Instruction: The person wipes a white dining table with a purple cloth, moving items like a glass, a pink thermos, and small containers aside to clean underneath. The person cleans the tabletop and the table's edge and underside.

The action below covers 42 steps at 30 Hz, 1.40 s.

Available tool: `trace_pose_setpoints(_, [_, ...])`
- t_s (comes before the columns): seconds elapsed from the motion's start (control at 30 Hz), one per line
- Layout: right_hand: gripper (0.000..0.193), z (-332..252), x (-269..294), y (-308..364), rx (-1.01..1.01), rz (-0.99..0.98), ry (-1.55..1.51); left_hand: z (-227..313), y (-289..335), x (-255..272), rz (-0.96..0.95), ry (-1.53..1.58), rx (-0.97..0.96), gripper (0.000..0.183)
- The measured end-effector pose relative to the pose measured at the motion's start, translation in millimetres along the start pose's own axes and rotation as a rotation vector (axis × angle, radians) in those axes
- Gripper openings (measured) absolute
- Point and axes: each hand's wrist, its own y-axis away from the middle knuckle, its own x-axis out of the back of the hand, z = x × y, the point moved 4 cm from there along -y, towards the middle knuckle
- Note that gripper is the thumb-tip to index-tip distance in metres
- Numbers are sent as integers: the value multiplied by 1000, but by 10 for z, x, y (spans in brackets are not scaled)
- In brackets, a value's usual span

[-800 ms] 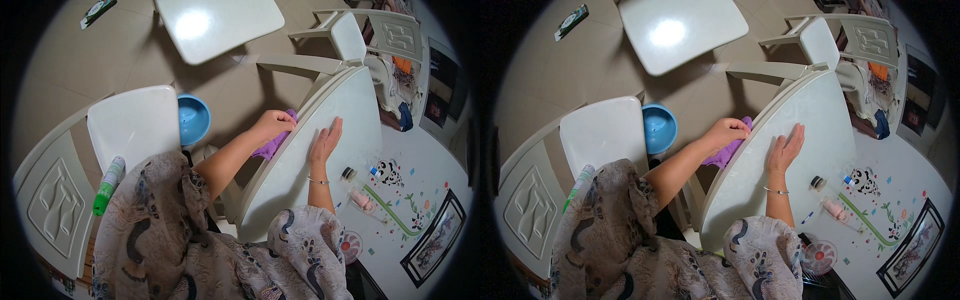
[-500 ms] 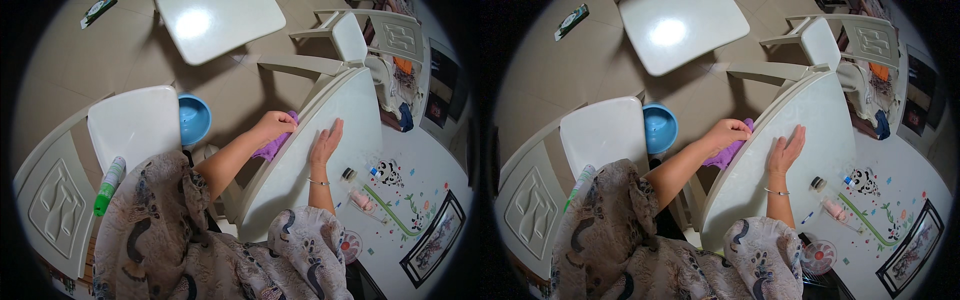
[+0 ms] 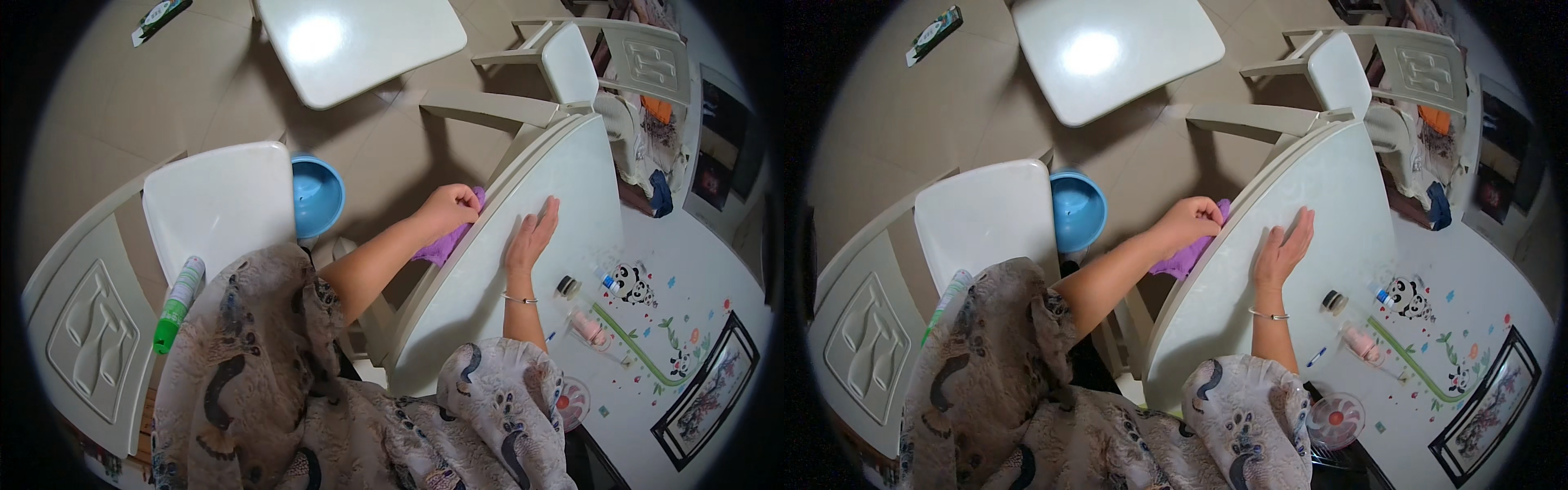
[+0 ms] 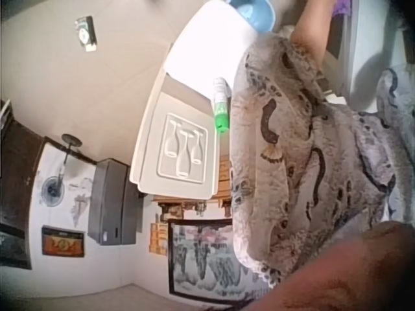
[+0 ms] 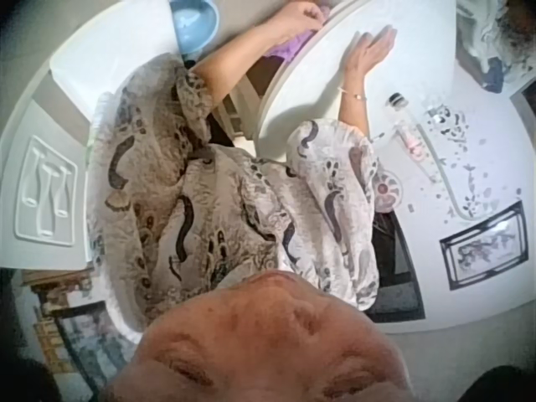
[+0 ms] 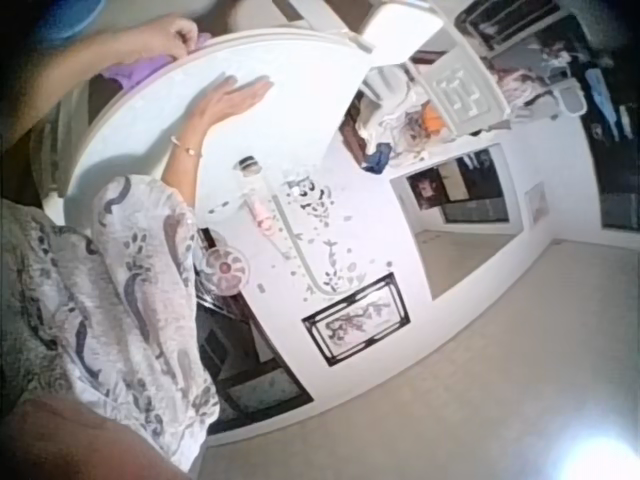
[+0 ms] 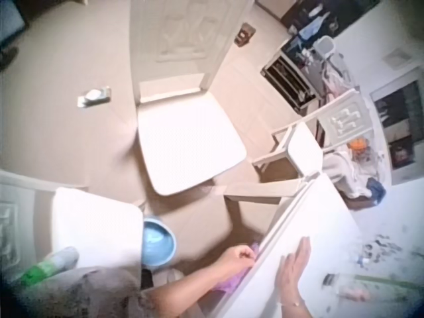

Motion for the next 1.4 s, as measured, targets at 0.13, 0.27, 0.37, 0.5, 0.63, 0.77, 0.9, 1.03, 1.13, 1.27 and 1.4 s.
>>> trace_pose_setpoints(0.13, [66,23,-2,6,2,6,3,-5,17,-19,18,59,-16,16])
trace_pose_setpoints(0.27, [65,0,-9,3,12,6,7,-12,2,0,-2,3,-20,19])
trace_pose_setpoints(0.37, [61,-3,-15,-1,4,10,-8,-13,32,50,65,-34,0,28])
trace_pose_setpoints(0.5, [56,54,-27,-9,-3,5,-18,156,214,154,276,472,58,36])
trace_pose_setpoints(0.63, [56,-22,21,6,-17,-5,-8,252,546,-224,113,162,-219,36])
trace_pose_setpoints(0.77, [56,-16,-5,36,-38,-15,20,447,908,-561,185,-804,-586,48])
trace_pose_setpoints(0.9, [55,39,0,56,-21,-1,3,254,543,-568,170,-793,-757,52])
trace_pose_setpoints(1.03, [52,-28,-9,34,-28,-8,28,637,-255,-672,125,-773,-798,52])
trace_pose_setpoints(1.13, [51,-57,-78,-48,3,0,0,947,-764,-663,75,-739,-795,50])
trace_pose_setpoints(1.27, [49,108,-67,19,-6,43,33,683,-479,-632,10,-732,-760,52])
trace_pose_setpoints(1.4, [46,129,-103,-23,13,78,34,197,455,-357,81,-755,-732,55])
